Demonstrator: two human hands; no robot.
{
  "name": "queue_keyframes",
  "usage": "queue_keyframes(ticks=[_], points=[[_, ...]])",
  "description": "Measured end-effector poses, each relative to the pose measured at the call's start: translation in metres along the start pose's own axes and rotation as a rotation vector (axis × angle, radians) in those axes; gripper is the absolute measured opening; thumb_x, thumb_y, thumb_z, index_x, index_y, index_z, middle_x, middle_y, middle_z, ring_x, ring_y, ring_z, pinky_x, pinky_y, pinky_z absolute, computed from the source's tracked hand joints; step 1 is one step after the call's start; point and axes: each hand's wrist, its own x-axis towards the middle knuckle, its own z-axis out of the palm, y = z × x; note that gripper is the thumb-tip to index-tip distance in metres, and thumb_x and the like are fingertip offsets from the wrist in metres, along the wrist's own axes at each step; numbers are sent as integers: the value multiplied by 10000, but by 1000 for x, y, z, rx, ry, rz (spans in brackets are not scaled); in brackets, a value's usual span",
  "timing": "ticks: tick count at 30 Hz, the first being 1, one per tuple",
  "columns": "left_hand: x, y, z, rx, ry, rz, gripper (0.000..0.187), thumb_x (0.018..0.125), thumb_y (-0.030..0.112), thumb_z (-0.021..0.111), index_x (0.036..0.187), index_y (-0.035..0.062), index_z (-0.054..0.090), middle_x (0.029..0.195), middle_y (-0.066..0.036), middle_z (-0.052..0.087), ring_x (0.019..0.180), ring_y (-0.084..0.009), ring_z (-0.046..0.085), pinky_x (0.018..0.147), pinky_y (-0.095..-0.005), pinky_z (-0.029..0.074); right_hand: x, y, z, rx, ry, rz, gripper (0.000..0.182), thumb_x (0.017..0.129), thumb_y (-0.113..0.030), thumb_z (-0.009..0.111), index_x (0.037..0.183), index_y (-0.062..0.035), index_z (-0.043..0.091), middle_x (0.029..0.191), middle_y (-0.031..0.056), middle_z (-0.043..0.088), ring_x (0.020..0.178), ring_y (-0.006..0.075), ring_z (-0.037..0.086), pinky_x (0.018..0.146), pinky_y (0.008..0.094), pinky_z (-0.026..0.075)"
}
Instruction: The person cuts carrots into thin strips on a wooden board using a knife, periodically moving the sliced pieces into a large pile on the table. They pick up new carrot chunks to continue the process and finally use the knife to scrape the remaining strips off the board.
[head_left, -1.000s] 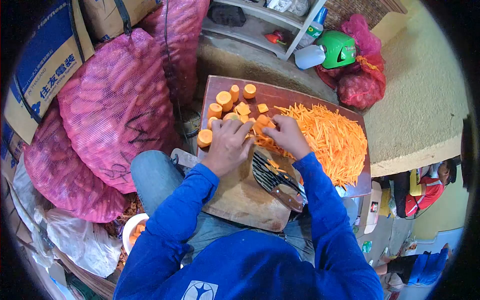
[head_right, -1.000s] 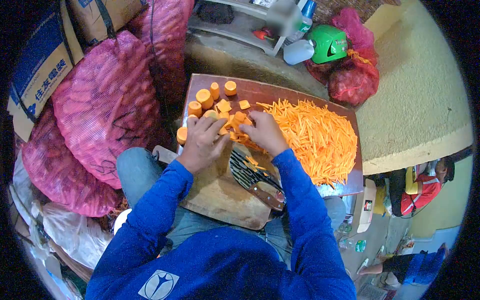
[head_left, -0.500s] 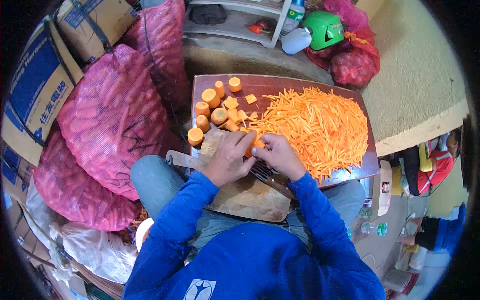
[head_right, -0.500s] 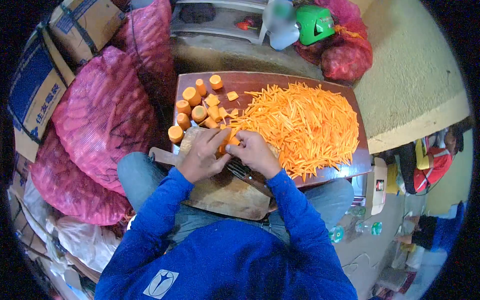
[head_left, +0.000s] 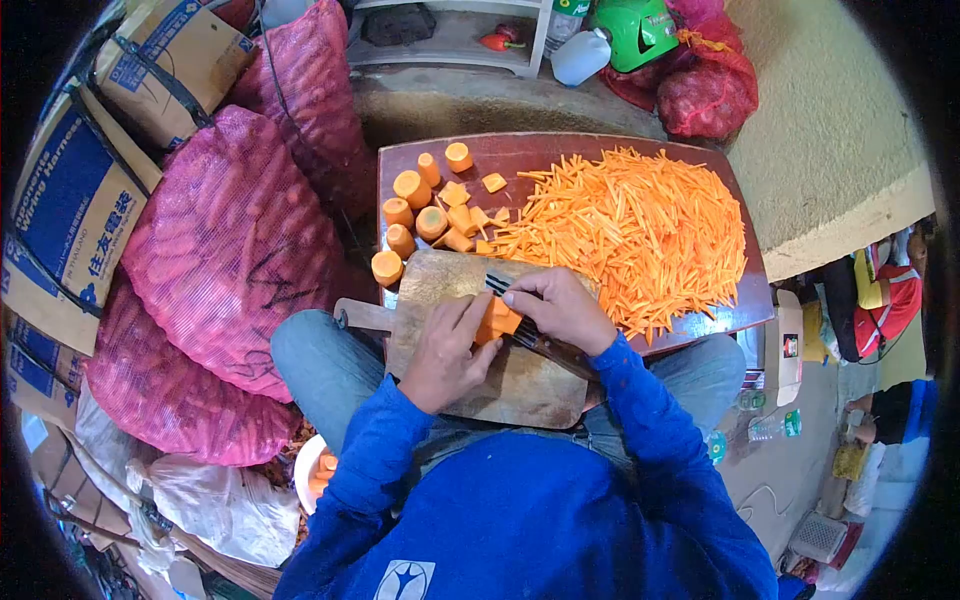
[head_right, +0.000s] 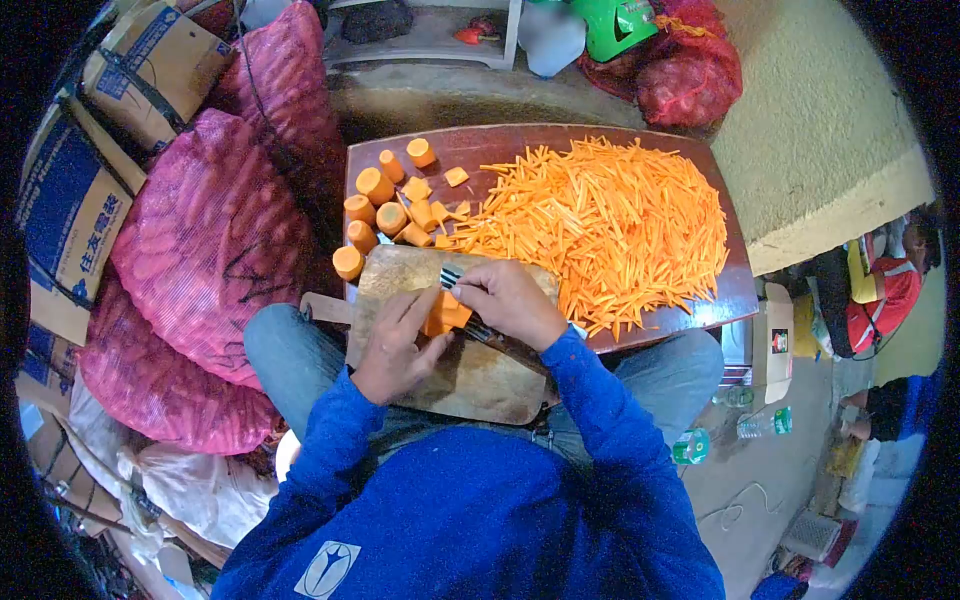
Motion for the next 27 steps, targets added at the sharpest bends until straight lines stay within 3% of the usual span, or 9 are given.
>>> queue_keyframes(ticks=[3,5,9,12,14,15,17,23,27], points=[[-5,-6,1,45,44,6,722,799,102,886,1458,-18,615,1272,-226,674,1162,-422,649,1028,-488,526,5,4,0,-163,56,-123,250,1082,-196,672,1041,21,789,707,-3,654,531,57,552,499,257,461],[-6,-10,5,28,54,-16,709,822,109,866,1459,-34,590,1279,-242,666,1163,-431,635,1029,-500,504,3,-20,2,96,-16,139,268,1088,-188,656,946,16,753,673,-9,613,517,57,550,493,254,457],[-6,-4,2,26,39,-84,714,827,104,860,1472,-19,580,1256,-225,675,1145,-413,641,1007,-506,499,1,-22,18,150,1,128,318,1100,-189,639,846,-7,700,658,-30,571,501,41,541,477,243,442],[-5,-6,-3,169,43,-24,714,823,121,852,1473,2,583,1243,-192,679,1139,-379,643,998,-496,483,0,-14,24,18,43,37,312,1089,-176,629,837,4,670,636,16,574,526,115,583,513,309,487],[-6,-10,-7,334,7,-8,658,811,153,847,1418,32,625,1252,-159,679,1147,-349,645,1009,-476,465,-1,2,27,-277,133,-188,261,1069,-165,628,890,19,676,678,131,646,606,289,670,612,424,548],[-6,-13,-8,332,6,-9,658,811,153,847,1418,32,625,1252,-159,679,1147,-349,645,1009,-476,465,-4,-2,28,-277,133,-185,261,1069,-165,628,890,19,676,678,131,646,606,289,670,612,424,548],[-8,-20,-6,335,25,28,611,799,185,844,1368,67,657,1275,-131,673,1191,-328,627,1010,-474,454,-13,-11,29,-445,67,-87,270,1051,-250,620,963,-15,721,864,267,725,825,488,706,733,567,561],[-4,-10,-13,293,-33,10,598,770,192,877,1335,99,702,1286,-105,690,1269,-321,601,1083,-502,419,-47,-29,18,-472,194,-79,250,1027,-227,698,1147,-21,774,993,230,769,921,426,748,798,501,591],[-5,-14,-9,253,-57,24,575,769,213,883,1306,96,712,1275,-83,693,1261,-316,605,1060,-485,424,-86,-19,5,-585,290,-151,234,993,-251,715,1106,-48,696,968,212,722,914,443,712,773,565,559]])
